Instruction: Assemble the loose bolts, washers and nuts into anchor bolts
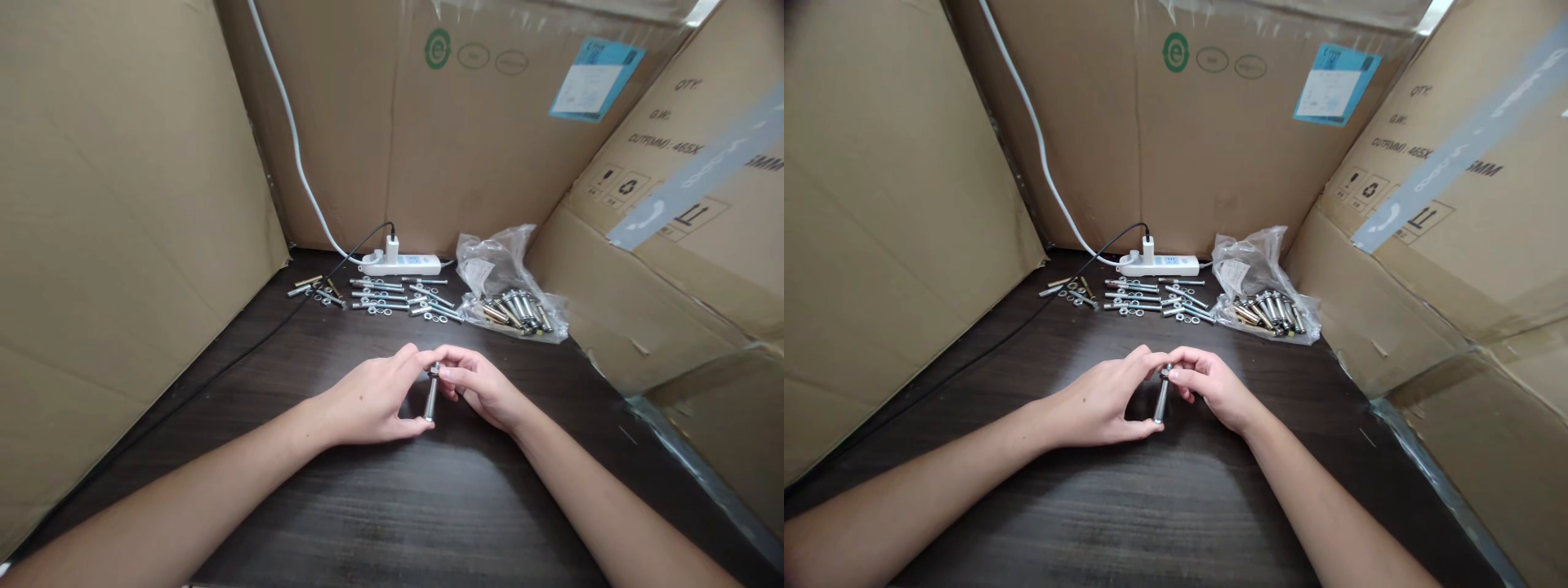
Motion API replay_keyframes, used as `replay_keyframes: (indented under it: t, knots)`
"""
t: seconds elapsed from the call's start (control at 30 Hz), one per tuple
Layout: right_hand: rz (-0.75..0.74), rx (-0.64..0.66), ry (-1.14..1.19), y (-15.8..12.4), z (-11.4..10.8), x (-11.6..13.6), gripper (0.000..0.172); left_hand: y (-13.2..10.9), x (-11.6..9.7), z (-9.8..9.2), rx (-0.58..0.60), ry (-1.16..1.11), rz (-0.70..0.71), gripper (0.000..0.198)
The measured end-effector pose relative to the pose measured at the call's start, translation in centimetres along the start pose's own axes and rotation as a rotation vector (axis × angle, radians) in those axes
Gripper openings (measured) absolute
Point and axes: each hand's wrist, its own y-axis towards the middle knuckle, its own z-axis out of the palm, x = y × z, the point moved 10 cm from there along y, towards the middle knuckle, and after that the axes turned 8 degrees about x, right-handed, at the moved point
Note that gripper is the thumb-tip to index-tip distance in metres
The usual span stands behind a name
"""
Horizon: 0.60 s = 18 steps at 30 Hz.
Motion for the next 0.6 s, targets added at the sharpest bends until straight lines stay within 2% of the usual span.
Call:
replay_keyframes:
  t: [0.27, 0.47, 0.6]
  knots:
    - [-0.016, 0.013, -0.049, 0.06, 0.14, 0.06, 0.021, 0.13, 0.19, 0.14, 0.016, 0.064, -0.009, 0.074]
    - [-0.008, -0.048, -0.19, 0.04, -0.03, 0.72, 0.026, 0.15, 0.13, 0.1, 0.017, 0.08, 0.004, 0.072]
    - [-0.01, -0.055, -0.258, 0.12, 0.28, 0.87, 0.026, 0.08, 0.67, -0.68, -0.043, 0.057, -0.04, 0.065]
